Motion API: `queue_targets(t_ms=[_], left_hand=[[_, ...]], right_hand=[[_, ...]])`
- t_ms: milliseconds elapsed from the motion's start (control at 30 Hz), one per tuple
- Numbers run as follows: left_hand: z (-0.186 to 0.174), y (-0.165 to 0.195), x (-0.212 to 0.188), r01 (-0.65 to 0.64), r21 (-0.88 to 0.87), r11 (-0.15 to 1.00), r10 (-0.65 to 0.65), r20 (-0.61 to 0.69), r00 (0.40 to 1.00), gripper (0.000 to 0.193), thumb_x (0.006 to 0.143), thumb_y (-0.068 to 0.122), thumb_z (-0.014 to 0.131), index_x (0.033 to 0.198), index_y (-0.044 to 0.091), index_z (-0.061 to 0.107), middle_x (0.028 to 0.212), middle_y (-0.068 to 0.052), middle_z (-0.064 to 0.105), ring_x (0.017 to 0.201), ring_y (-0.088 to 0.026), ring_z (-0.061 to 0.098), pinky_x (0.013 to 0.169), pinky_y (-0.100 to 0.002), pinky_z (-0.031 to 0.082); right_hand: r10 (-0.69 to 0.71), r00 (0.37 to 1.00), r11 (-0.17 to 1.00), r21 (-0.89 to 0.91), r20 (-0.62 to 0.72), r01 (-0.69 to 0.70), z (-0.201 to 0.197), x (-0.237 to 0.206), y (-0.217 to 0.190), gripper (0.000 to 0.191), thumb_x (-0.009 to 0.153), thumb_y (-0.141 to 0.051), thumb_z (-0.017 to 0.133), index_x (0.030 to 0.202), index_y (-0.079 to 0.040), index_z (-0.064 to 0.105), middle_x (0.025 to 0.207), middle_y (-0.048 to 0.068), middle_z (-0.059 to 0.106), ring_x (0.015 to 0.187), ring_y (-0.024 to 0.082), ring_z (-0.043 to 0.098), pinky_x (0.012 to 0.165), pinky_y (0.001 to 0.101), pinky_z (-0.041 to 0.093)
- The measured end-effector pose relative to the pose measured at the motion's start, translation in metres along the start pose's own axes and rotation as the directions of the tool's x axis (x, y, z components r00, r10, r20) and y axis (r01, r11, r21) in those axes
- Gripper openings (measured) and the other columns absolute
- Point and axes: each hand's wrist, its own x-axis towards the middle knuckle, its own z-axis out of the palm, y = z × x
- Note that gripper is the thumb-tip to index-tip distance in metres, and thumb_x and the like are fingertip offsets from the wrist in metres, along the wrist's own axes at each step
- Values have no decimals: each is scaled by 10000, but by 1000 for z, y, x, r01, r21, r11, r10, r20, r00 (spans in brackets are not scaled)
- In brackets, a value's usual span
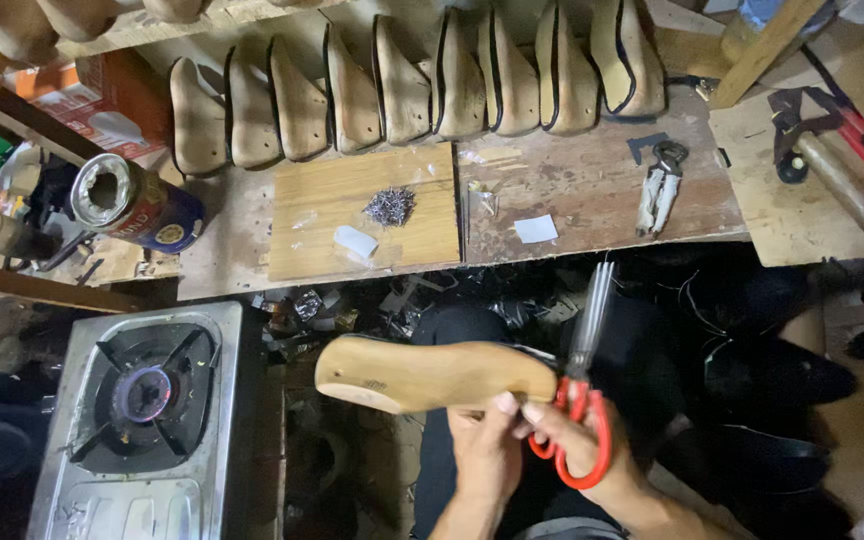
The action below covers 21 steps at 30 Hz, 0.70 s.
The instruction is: The person repeatedly trims the edges of a shoe sole using shears, then picks up a nail and hammers it into the sole. This cycle is performed multiple times on the same sole while seated on the floor.
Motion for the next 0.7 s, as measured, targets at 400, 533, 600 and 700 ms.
queue_targets(t_ms=[400,533,600,700], left_hand=[[-47,22,1,-45,17,999,47,-176,983,523,774,43,798,1232,2,548,1072,-128,668,961,-260,676,849,-441,572],[-56,13,-6,-27,-4,1000,27,-83,996,515,819,35,810,1255,-42,547,1107,-140,656,996,-264,658,880,-435,541],[-64,12,-10,-8,23,1000,10,-88,996,518,798,34,814,1244,-31,559,1102,-130,662,999,-258,659,891,-431,540],[-79,12,-15,39,107,993,-27,-112,993,516,745,37,814,1211,-4,594,1077,-118,686,989,-250,671,889,-420,549]], right_hand=[[-244,890,404,-794,385,454,-24,-25,-70,290,757,-257,779,885,-69,598,740,94,632,635,334,651,586,442,474],[-107,941,412,-847,322,337,-19,-22,-77,314,786,-296,778,919,-91,579,759,98,652,634,342,652,653,451,470],[-88,944,425,-845,319,325,-19,-23,-78,315,777,-283,778,918,-93,571,749,83,676,627,331,663,658,448,471],[-1,953,438,-857,301,272,-23,-25,-79,277,777,-303,778,893,-118,606,710,76,703,607,324,673,666,436,490]])
